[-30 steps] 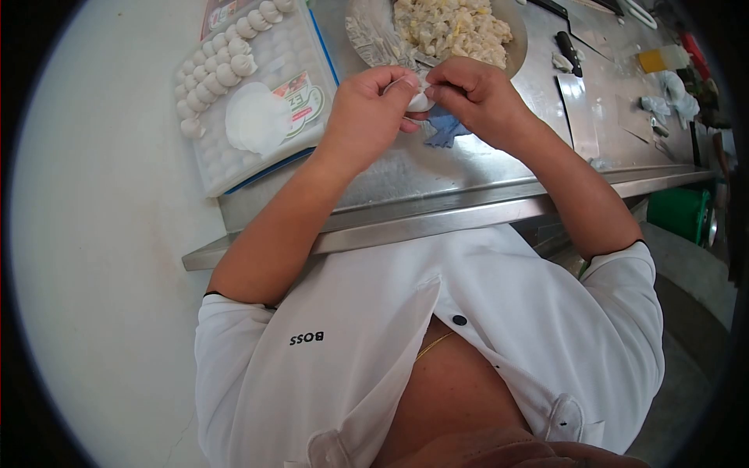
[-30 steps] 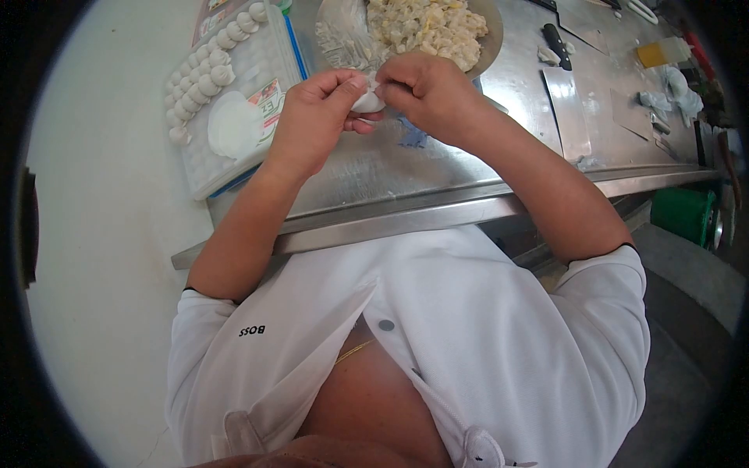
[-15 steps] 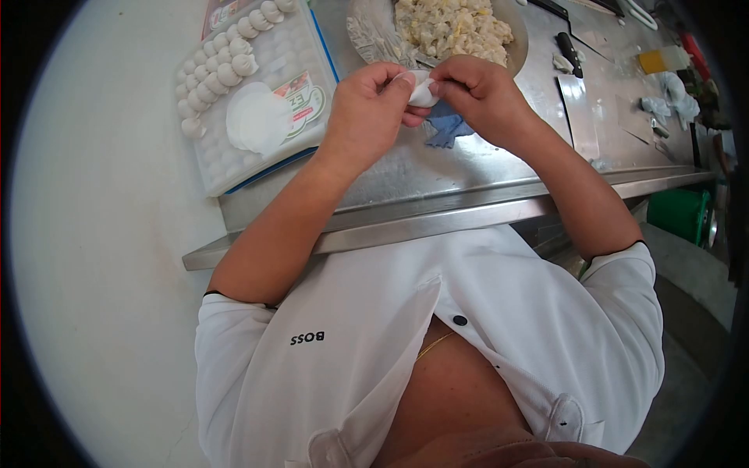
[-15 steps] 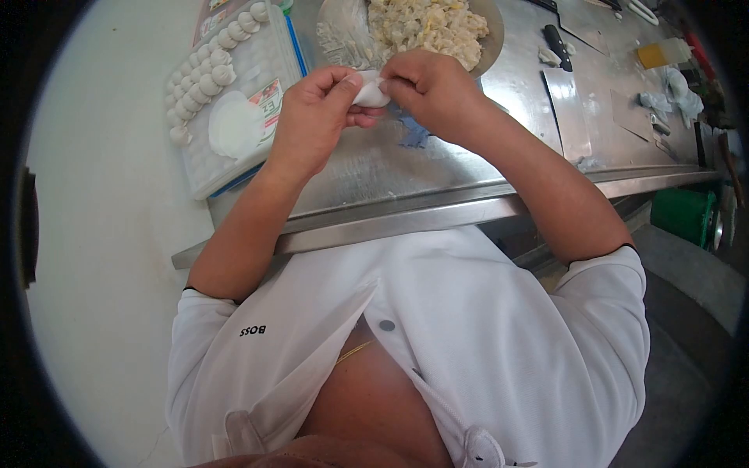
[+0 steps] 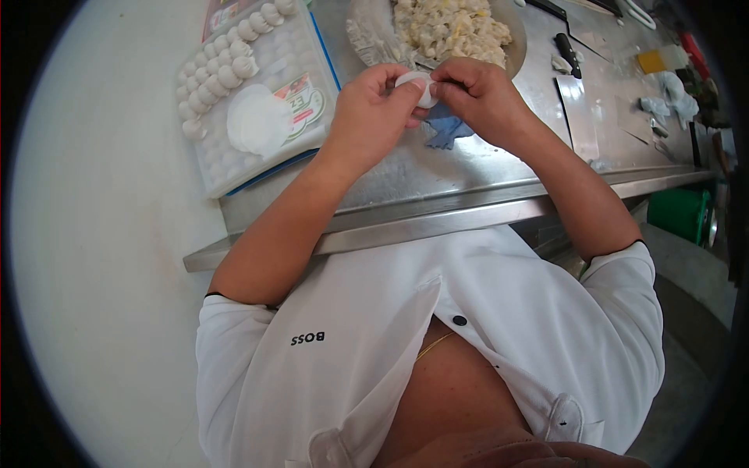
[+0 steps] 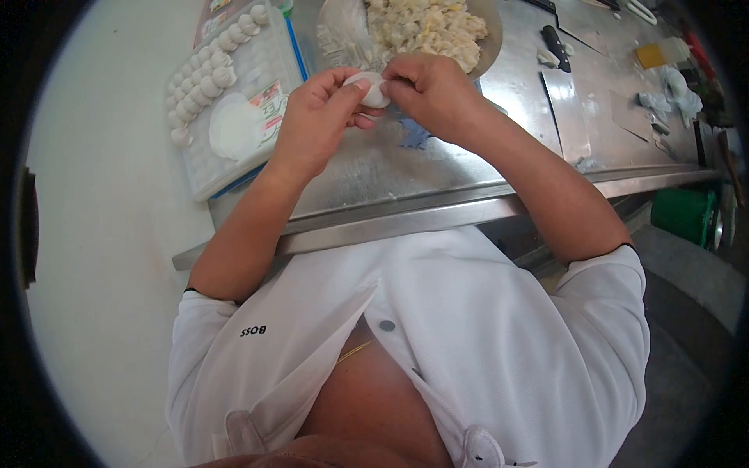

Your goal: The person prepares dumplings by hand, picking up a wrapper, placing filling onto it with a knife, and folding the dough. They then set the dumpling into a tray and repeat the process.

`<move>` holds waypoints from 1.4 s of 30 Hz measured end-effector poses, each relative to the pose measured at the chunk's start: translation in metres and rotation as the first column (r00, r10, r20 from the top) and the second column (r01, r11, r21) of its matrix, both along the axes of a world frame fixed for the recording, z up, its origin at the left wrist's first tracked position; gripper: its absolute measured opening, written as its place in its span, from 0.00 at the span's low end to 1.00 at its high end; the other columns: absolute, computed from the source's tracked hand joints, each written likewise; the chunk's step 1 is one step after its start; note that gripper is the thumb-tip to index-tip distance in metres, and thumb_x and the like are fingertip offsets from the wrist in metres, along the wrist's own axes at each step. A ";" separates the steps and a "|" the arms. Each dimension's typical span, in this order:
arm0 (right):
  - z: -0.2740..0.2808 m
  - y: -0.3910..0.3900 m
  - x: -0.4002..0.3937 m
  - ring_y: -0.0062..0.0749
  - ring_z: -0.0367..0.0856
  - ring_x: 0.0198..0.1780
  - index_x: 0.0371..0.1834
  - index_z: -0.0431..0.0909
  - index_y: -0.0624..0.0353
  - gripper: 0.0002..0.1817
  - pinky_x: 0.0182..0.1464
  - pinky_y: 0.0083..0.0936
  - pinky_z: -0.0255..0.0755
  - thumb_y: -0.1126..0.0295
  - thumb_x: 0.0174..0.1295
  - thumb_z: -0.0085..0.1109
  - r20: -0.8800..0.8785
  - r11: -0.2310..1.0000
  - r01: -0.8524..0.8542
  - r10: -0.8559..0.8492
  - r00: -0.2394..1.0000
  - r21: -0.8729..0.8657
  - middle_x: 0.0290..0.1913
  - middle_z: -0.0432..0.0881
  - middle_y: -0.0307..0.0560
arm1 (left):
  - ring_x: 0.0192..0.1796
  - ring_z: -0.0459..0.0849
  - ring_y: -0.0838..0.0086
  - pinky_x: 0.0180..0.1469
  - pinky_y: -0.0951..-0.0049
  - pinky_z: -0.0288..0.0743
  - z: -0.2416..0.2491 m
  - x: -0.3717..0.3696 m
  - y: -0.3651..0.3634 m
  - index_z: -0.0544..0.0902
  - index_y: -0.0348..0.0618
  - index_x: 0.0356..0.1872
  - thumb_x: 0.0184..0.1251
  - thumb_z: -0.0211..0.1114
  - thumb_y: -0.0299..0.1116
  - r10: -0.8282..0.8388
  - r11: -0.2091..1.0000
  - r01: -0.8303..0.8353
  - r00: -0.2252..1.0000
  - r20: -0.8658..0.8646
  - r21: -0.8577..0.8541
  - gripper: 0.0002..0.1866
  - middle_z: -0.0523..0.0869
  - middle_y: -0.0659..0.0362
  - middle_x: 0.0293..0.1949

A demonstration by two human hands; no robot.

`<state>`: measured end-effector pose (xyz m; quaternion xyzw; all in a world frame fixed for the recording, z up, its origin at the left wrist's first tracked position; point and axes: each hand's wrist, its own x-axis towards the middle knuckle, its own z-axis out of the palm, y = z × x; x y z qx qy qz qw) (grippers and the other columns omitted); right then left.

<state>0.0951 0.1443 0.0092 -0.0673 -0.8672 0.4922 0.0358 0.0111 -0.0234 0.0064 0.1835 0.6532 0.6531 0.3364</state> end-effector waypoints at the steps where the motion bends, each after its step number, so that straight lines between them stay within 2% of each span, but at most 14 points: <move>1: -0.002 0.001 0.000 0.17 0.73 0.33 0.39 0.79 0.64 0.04 0.36 0.21 0.70 0.76 0.65 0.58 0.000 1.000 0.002 -0.002 1.000 0.001 0.32 0.77 0.38 | 0.37 0.88 0.73 0.36 0.77 0.82 -0.002 0.000 0.000 0.81 0.32 0.49 0.72 0.61 0.35 -0.002 1.000 0.002 1.000 0.000 0.001 0.15 0.86 0.56 0.40; 3: -0.010 0.003 0.000 0.40 0.80 0.35 0.37 0.79 0.65 0.08 0.40 0.33 0.72 0.71 0.62 0.58 -0.068 1.000 0.006 -0.008 0.998 -0.018 0.31 0.80 0.52 | 0.36 0.88 0.74 0.35 0.78 0.81 -0.004 0.000 -0.002 0.80 0.32 0.50 0.71 0.62 0.35 -0.045 0.999 0.044 0.990 -0.133 -0.011 0.15 0.86 0.56 0.39; 6: -0.008 0.000 0.003 0.41 0.81 0.35 0.36 0.79 0.65 0.07 0.40 0.34 0.72 0.71 0.61 0.58 -0.130 0.987 -0.059 0.078 0.988 0.148 0.30 0.79 0.52 | 0.36 0.88 0.75 0.34 0.79 0.80 -0.001 0.001 -0.003 0.81 0.32 0.49 0.71 0.62 0.34 -0.076 0.985 0.044 0.979 -0.190 -0.166 0.14 0.86 0.57 0.36; 10: -0.004 -0.007 0.004 0.43 0.81 0.36 0.36 0.80 0.64 0.07 0.40 0.34 0.73 0.71 0.61 0.58 -0.211 0.990 0.012 0.019 0.977 0.143 0.30 0.80 0.52 | 0.35 0.88 0.76 0.33 0.80 0.80 0.007 0.001 -0.002 0.82 0.33 0.48 0.71 0.62 0.34 -0.075 0.978 0.041 0.984 -0.162 -0.206 0.14 0.86 0.57 0.34; 13: 0.001 -0.007 0.003 0.45 0.81 0.36 0.37 0.80 0.64 0.07 0.41 0.35 0.73 0.71 0.61 0.58 -0.033 0.999 0.030 -0.032 0.999 -0.038 0.31 0.80 0.53 | 0.35 0.88 0.76 0.33 0.80 0.80 0.007 0.000 -0.003 0.82 0.33 0.48 0.71 0.62 0.33 -0.052 0.981 0.030 0.992 -0.111 -0.191 0.13 0.86 0.57 0.34; 15: -0.005 -0.003 0.003 0.27 0.79 0.36 0.42 0.80 0.63 0.06 0.40 0.24 0.73 0.75 0.64 0.58 -0.091 0.995 -0.038 0.046 0.995 0.087 0.34 0.79 0.44 | 0.35 0.88 0.76 0.32 0.81 0.79 0.006 -0.001 -0.003 0.82 0.33 0.47 0.71 0.62 0.33 -0.064 0.983 0.042 0.991 -0.120 -0.180 0.13 0.86 0.57 0.34; 19: -0.007 -0.001 0.003 0.26 0.79 0.36 0.43 0.80 0.64 0.06 0.40 0.24 0.73 0.75 0.64 0.58 -0.124 0.994 -0.052 0.064 0.990 0.098 0.34 0.79 0.44 | 0.34 0.87 0.77 0.32 0.81 0.78 -0.002 0.000 -0.001 0.82 0.33 0.47 0.71 0.62 0.33 0.043 0.996 -0.050 0.995 -0.095 -0.071 0.12 0.86 0.57 0.34; 21: -0.007 -0.002 0.005 0.45 0.81 0.37 0.37 0.81 0.63 0.07 0.42 0.35 0.74 0.72 0.61 0.58 -0.172 0.984 -0.053 0.083 0.982 0.169 0.33 0.81 0.52 | 0.34 0.87 0.77 0.31 0.81 0.77 0.005 0.001 -0.002 0.82 0.34 0.47 0.71 0.62 0.32 -0.019 0.988 0.001 0.993 -0.115 -0.152 0.12 0.86 0.58 0.35; 25: -0.002 -0.007 0.006 0.48 0.81 0.38 0.37 0.81 0.63 0.07 0.42 0.35 0.74 0.71 0.61 0.58 -0.187 0.965 -0.017 0.068 0.980 0.261 0.33 0.81 0.53 | 0.34 0.87 0.77 0.31 0.81 0.77 0.009 0.002 -0.003 0.81 0.34 0.47 0.71 0.61 0.32 -0.059 0.979 0.036 0.992 -0.111 -0.201 0.12 0.86 0.58 0.35; 28: 0.000 -0.007 0.005 0.49 0.81 0.38 0.37 0.81 0.63 0.07 0.42 0.36 0.74 0.71 0.61 0.58 -0.044 0.998 0.011 -0.008 0.999 0.070 0.33 0.81 0.54 | 0.34 0.87 0.78 0.31 0.81 0.77 0.006 -0.001 -0.003 0.81 0.33 0.47 0.71 0.61 0.33 -0.079 0.979 0.058 0.991 -0.105 -0.195 0.12 0.86 0.58 0.35; 30: -0.006 -0.004 0.003 0.49 0.81 0.38 0.37 0.81 0.63 0.07 0.42 0.36 0.74 0.71 0.62 0.58 -0.200 0.980 -0.033 0.073 0.977 0.195 0.33 0.81 0.54 | 0.35 0.86 0.78 0.32 0.81 0.78 0.007 0.000 -0.003 0.81 0.33 0.47 0.71 0.62 0.32 -0.072 0.983 0.058 0.995 -0.073 -0.173 0.12 0.86 0.58 0.35; 36: -0.008 0.000 0.003 0.49 0.81 0.39 0.38 0.81 0.64 0.07 0.43 0.35 0.74 0.71 0.62 0.58 -0.202 0.988 -0.042 0.072 0.977 0.150 0.34 0.81 0.54 | 0.36 0.86 0.78 0.33 0.81 0.78 0.004 0.002 -0.002 0.81 0.33 0.47 0.70 0.63 0.32 0.008 0.998 -0.014 0.995 -0.102 -0.057 0.12 0.86 0.58 0.35; 40: 0.000 -0.005 0.006 0.48 0.81 0.39 0.39 0.81 0.64 0.08 0.43 0.35 0.74 0.71 0.62 0.58 -0.206 0.966 -0.052 0.106 0.973 0.253 0.35 0.81 0.54 | 0.36 0.87 0.78 0.33 0.81 0.78 0.008 0.001 -0.002 0.81 0.33 0.46 0.70 0.62 0.32 -0.051 0.987 0.032 0.991 -0.122 -0.156 0.12 0.86 0.59 0.35; 42: 0.004 -0.008 0.006 0.48 0.81 0.40 0.39 0.80 0.64 0.08 0.43 0.34 0.74 0.71 0.62 0.58 -0.027 1.000 0.020 -0.020 0.999 -0.018 0.35 0.81 0.54 | 0.36 0.87 0.78 0.33 0.81 0.78 0.008 -0.001 -0.002 0.81 0.33 0.45 0.71 0.62 0.32 -0.050 0.983 0.029 0.992 -0.114 -0.179 0.12 0.86 0.59 0.35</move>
